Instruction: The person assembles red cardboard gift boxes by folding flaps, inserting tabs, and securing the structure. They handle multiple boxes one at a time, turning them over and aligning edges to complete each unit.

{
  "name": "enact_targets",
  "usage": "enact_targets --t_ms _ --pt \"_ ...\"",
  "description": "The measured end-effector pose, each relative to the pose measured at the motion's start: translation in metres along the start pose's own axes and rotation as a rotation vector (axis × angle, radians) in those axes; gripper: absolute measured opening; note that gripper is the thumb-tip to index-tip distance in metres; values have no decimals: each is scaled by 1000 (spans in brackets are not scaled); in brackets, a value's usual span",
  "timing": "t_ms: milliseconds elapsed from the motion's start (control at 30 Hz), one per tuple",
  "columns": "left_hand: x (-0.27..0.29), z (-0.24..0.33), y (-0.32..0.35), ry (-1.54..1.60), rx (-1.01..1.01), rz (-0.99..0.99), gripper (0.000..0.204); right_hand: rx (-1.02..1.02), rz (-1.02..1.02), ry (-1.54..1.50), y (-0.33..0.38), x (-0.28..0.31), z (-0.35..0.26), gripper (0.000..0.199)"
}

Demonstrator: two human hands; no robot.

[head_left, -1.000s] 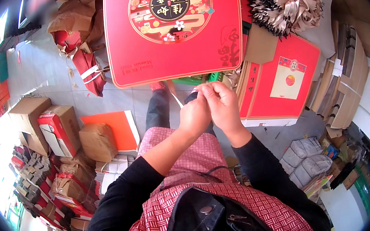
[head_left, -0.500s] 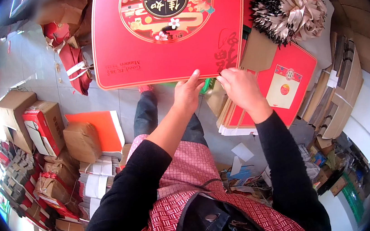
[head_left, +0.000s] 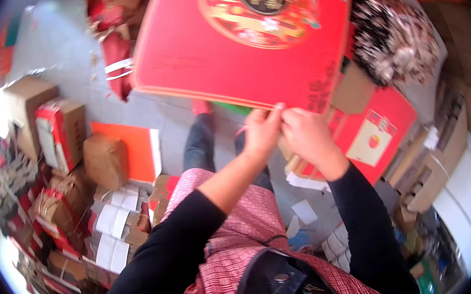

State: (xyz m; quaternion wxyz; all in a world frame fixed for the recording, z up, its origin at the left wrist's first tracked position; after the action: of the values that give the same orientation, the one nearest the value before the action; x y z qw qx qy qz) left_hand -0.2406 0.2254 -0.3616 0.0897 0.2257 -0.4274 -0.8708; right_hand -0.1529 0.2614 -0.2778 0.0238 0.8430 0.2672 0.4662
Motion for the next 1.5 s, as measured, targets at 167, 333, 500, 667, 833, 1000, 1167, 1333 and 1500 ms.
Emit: enact_targets --t_ms 167,333,500,667,833,1000,1167,1333,1500 --pt "-13 7 1 74 -25 -131 14 -204 324 -303 21 7 -3 6" --pt "-6 13 8 17 36 -82 10 -330 529 -550 27 18 15 3" --pt "-11 25 14 27 6 -143 14 -247 468 -548 4 42 32 4" --pt "-16 26 14 152 -9 -257 18 -226 385 -511 -6 26 26 5" --pt "-14 32 17 56 8 -225 19 -185 423 -422 -7 30 22 3" --pt "-10 29 16 63 -8 -234 18 -42 412 -179 -10 32 13 2" --pt "-2 17 11 42 -25 -223 18 184 318 121 -15 26 -3 6" --pt "4 9 15 109 -16 -195 16 290 278 148 -12 14 -2 8" --pt "7 12 15 61 -6 -190 16 397 268 211 -11 19 -7 14"
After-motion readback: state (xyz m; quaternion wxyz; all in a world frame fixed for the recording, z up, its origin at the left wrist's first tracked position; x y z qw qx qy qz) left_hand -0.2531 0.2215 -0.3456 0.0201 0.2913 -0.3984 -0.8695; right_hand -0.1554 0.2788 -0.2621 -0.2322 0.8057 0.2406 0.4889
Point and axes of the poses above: each hand's wrist, its own y-axis away from the middle knuckle, its own x-axis out of the back of the hand, z = x × y, the point moved 5 cm from there along -y, towards the middle knuckle, and after that the axes turned 6 degrees about x, right-handed, at the moved point
